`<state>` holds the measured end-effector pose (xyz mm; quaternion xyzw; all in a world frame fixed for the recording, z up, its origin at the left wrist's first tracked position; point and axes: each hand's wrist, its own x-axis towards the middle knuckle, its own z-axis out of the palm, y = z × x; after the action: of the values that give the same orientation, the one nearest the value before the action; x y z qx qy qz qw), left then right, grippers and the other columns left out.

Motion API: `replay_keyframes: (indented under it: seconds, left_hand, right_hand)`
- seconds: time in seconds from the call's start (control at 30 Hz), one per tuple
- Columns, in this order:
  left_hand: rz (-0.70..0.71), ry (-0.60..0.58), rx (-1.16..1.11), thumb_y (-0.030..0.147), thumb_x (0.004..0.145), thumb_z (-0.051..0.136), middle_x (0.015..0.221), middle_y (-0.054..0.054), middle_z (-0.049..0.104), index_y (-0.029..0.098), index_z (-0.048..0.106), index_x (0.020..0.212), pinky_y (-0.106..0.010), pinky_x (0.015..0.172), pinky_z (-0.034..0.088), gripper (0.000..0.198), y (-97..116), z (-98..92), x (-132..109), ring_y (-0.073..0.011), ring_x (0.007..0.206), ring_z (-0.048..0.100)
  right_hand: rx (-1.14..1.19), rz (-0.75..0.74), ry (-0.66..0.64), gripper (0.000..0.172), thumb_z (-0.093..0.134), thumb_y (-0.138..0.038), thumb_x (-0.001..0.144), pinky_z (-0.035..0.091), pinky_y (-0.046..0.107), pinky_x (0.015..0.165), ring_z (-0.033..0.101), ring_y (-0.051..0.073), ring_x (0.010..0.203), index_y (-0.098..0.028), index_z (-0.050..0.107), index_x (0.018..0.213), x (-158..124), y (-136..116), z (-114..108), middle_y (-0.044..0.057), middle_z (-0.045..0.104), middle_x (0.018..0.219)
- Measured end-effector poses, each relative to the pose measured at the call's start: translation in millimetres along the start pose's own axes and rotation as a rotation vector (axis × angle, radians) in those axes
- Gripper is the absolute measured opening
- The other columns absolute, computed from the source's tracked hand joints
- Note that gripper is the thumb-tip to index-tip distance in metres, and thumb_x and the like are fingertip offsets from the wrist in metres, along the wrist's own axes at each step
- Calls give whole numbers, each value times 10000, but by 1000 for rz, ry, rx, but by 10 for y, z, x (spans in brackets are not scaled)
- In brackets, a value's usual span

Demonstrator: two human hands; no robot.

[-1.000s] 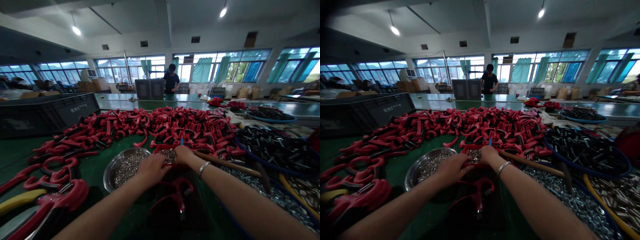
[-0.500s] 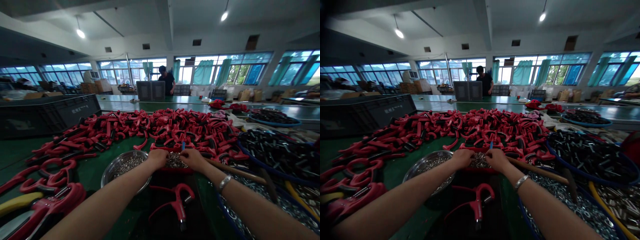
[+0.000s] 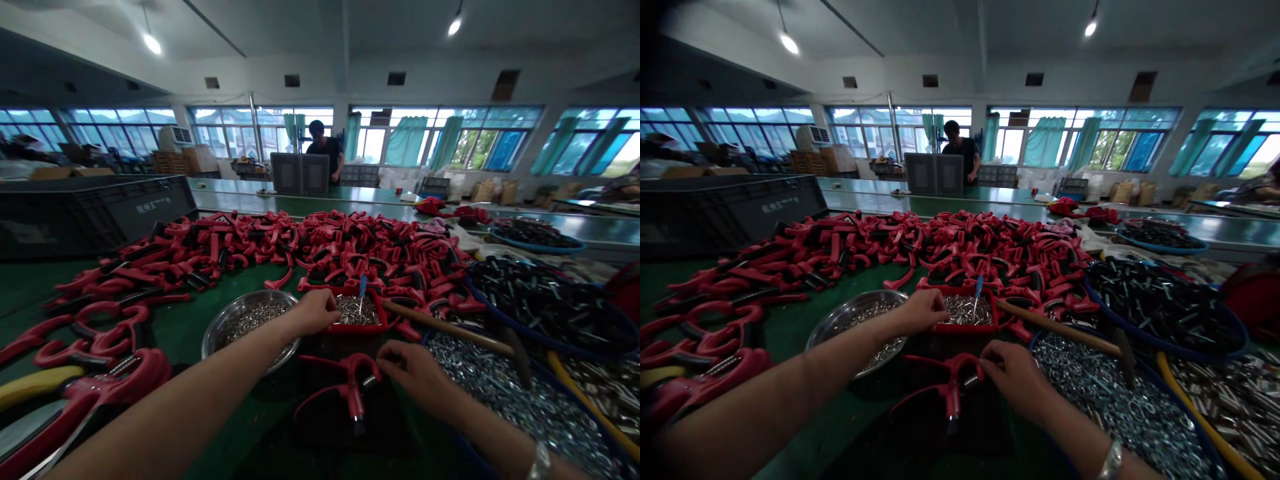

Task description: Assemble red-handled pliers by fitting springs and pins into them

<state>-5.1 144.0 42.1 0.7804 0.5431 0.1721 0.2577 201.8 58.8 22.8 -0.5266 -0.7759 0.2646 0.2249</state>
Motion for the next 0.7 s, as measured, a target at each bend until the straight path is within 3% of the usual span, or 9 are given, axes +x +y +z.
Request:
replay_keyframes:
  seconds: [0.13, 0.27, 0.37, 0.57, 0.7]
  left_hand:
    - [41, -94, -199, 244, 783, 485, 796, -8, 648, 163, 525, 1061, -178, 441, 403, 293, 137, 71, -333, -76, 463, 550]
    - [27, -114, -417, 229, 819, 386, 765, -13, 619, 152, 565, 942, -168, 403, 356, 230, 187, 182, -563, -53, 408, 494]
    - [39, -98, -500, 221, 827, 363, 809, -25, 623, 155, 514, 948, -191, 457, 402, 205, 151, 262, -623, -77, 476, 553]
    - [102, -26, -174, 390, 739, 545, 770, -16, 657, 191, 631, 798, -237, 583, 397, 224, 126, 260, -663, -152, 693, 579]
    - [61, -20, -40, 482, 718, 552, 747, 4, 663, 235, 661, 791, -233, 556, 365, 280, 157, 259, -682, -158, 679, 576]
  right_hand:
    - [1, -6, 8, 151, 458, -200, 792, 421, 259, 620, 579, 153, 689, -183, 604, 758, -68, 13, 12, 12, 644, 726]
    - [-101, -25, 47, 184, 426, -227, 827, 419, 254, 627, 583, 150, 698, -186, 601, 785, -134, 25, 43, 9, 646, 740]
    - [-238, -33, 89, 206, 394, -224, 850, 422, 251, 647, 583, 143, 718, -184, 591, 807, -167, 33, 92, 16, 642, 763]
    - [-481, -85, 57, 195, 398, -166, 835, 422, 290, 635, 574, 184, 726, -172, 593, 826, -155, -46, 126, 61, 614, 780]
    - [-631, -126, 17, 255, 423, -26, 746, 431, 290, 590, 578, 206, 722, -168, 614, 835, -163, -70, 170, 76, 617, 784]
